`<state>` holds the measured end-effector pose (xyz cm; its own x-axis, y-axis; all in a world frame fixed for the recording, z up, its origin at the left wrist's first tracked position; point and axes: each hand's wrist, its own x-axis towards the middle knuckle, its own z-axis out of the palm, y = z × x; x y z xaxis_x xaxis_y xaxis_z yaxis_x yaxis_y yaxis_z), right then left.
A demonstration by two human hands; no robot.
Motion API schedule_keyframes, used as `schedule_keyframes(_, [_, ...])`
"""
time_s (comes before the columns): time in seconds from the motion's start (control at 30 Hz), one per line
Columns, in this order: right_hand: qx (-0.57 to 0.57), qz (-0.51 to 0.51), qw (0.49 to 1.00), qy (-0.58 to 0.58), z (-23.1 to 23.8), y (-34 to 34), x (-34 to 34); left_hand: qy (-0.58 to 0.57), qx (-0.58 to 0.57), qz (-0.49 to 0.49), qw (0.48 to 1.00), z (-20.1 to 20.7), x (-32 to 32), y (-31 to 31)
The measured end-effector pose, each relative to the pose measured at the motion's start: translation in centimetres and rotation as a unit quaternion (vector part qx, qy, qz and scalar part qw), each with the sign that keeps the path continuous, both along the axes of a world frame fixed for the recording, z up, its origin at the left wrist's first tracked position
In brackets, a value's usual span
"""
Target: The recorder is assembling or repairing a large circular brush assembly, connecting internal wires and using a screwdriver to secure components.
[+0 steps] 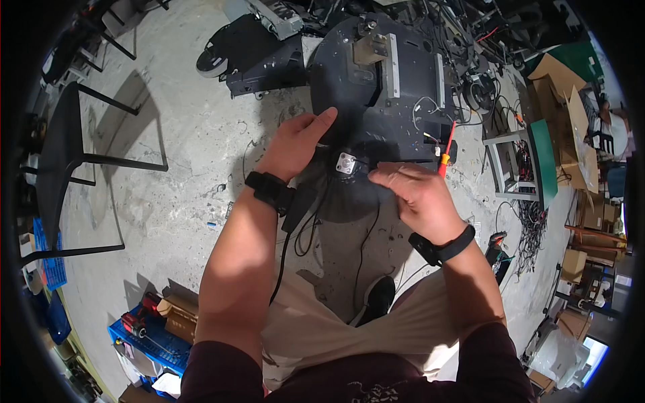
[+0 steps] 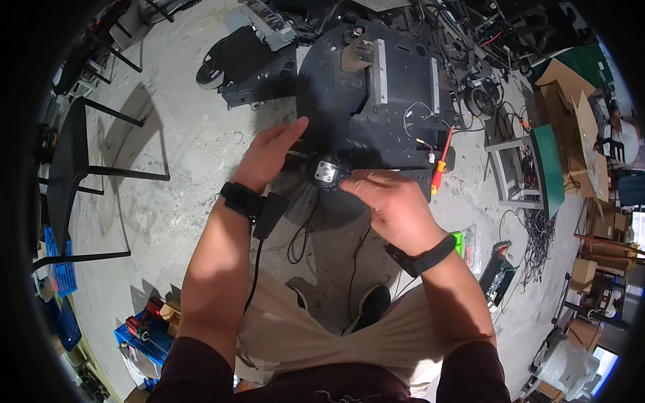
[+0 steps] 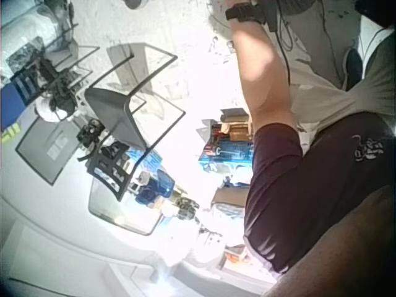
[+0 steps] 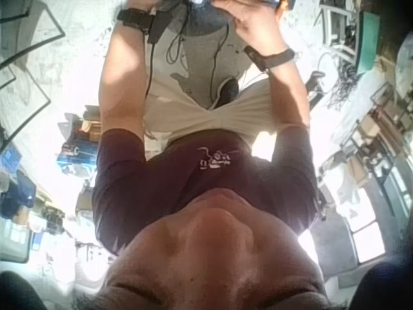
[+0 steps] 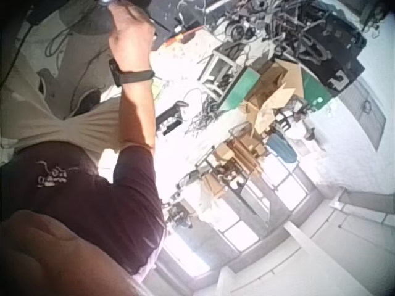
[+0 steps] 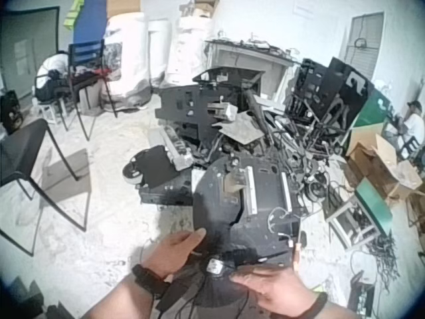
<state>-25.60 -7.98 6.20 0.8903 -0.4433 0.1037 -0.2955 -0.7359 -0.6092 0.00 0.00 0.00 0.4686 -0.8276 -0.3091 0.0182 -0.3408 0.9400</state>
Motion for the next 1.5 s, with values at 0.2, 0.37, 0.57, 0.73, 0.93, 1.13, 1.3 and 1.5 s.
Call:
schedule_keyframes(0.2, [-0.051, 0.016, 0.998, -0.036, -1.0, -0.2, 0.5, 0.091, 0.029, -0.015, 0.995, 0.6, -0.1, -0.1])
schedule_keyframes(0.37, [-0.037, -0.083, 0.992, -0.087, -1.7, -0.2, 0.5, 0.068, -0.020, 0.003, 0.997, 0.0, -0.2, -0.2])
schedule_keyframes(0.57, [-0.044, -0.052, 0.996, -0.054, -1.1, 0.3, 0.7, -0.469, -0.275, 0.156, 0.825, 3.0, -2.3, 0.5])
schedule_keyframes(0.73, [-0.055, -0.009, 0.997, -0.062, -1.4, 0.0, 0.5, -0.212, -0.096, -0.013, 0.972, 3.1, -9.0, 3.0])
schedule_keyframes(0.93, [-0.035, -0.003, 0.995, -0.092, -0.8, 0.4, 1.1, -0.370, -0.005, -0.093, 0.924, -1.7, -7.4, 3.3])
schedule_keyframes(1.13, [0.133, -0.102, 0.974, -0.153, -2.1, 1.1, 1.4, -0.385, 0.054, -0.125, 0.913, 0.0, -7.1, 2.3])
schedule_keyframes(1.3, [0.360, -0.153, 0.883, -0.259, -4.1, 1.8, 1.9, -0.407, 0.041, -0.122, 0.905, -0.2, -7.1, 2.0])
schedule_keyframes(1.5, [0.433, -0.224, 0.833, -0.262, -3.6, 1.6, 1.8, -0.413, 0.017, -0.118, 0.903, -0.3, -6.8, 2.2])
